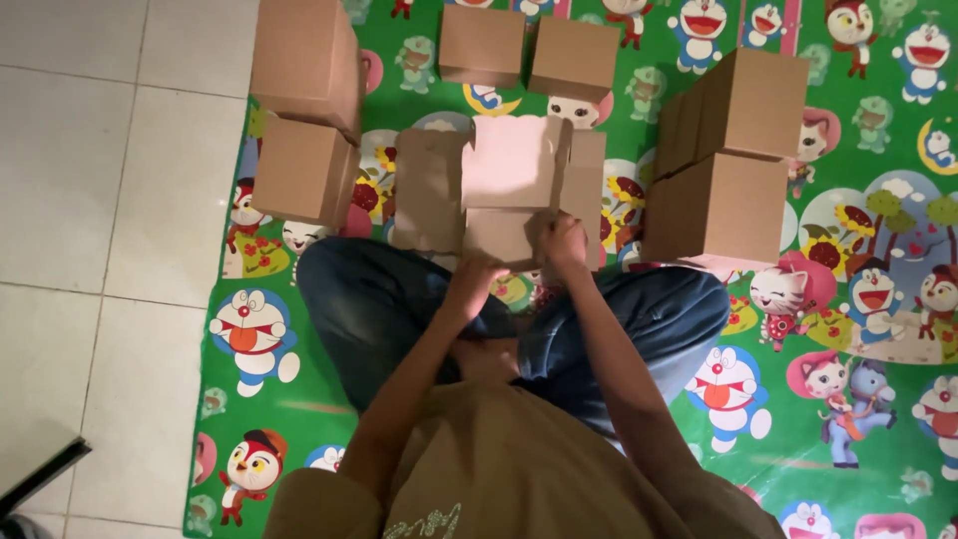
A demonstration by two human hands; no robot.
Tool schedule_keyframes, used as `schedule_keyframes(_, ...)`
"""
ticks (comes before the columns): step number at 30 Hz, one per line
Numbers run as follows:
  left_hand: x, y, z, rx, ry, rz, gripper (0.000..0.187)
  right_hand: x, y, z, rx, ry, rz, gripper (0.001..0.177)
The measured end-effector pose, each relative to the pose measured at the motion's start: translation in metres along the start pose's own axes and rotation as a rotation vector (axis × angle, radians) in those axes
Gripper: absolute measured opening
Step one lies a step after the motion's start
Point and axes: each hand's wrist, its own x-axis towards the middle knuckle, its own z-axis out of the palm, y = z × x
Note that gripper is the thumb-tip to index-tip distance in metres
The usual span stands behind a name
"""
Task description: Folding flat cardboard sheets into small boxes while sitting on the floor.
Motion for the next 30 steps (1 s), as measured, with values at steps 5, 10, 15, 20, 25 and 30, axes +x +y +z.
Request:
schedule_keyframes(5, -0.023, 0.022, -0.033, -0.133, 0.121, -0.015, 0.016, -0.022, -0.064, -0.1, 0.237, -0.139, 0.048, 0.057)
schedule_keyframes(10, -0.026, 0.002, -0.015, -0.184, 0.165, 0.016, 0.021, -0.019, -0.062, -0.095, 0.349, 0.316, -0.067, 0.039)
schedule_keyframes(15, 0.043, 0.066, -0.093, -0.579, 0.189, -0.313, 0.037, -0.034, -0.051, -0.071, 0.477, 0.234, -0.112, 0.037)
schedule_keyframes(20, 0.108, 0.107, -0.151, -0.876, 0.274, -0.479, 0.055, -0.048, -0.058, -0.08, 0.319, 0.234, -0.162, 0.038)
schedule_keyframes(25, 0.108, 0.13, -0.18, -0.649, 0.314, -0.419, 0.037, -0.066, -0.065, -0.089, 0.104, 0.432, -0.322, 0.028)
schedule_keyframes(30, 0.084, 0.11, -0.168, -0.624, 0.391, -0.309, 0.019, -0.064, -0.033, -0.071, 0.435, 0.516, -0.38, 0.032)
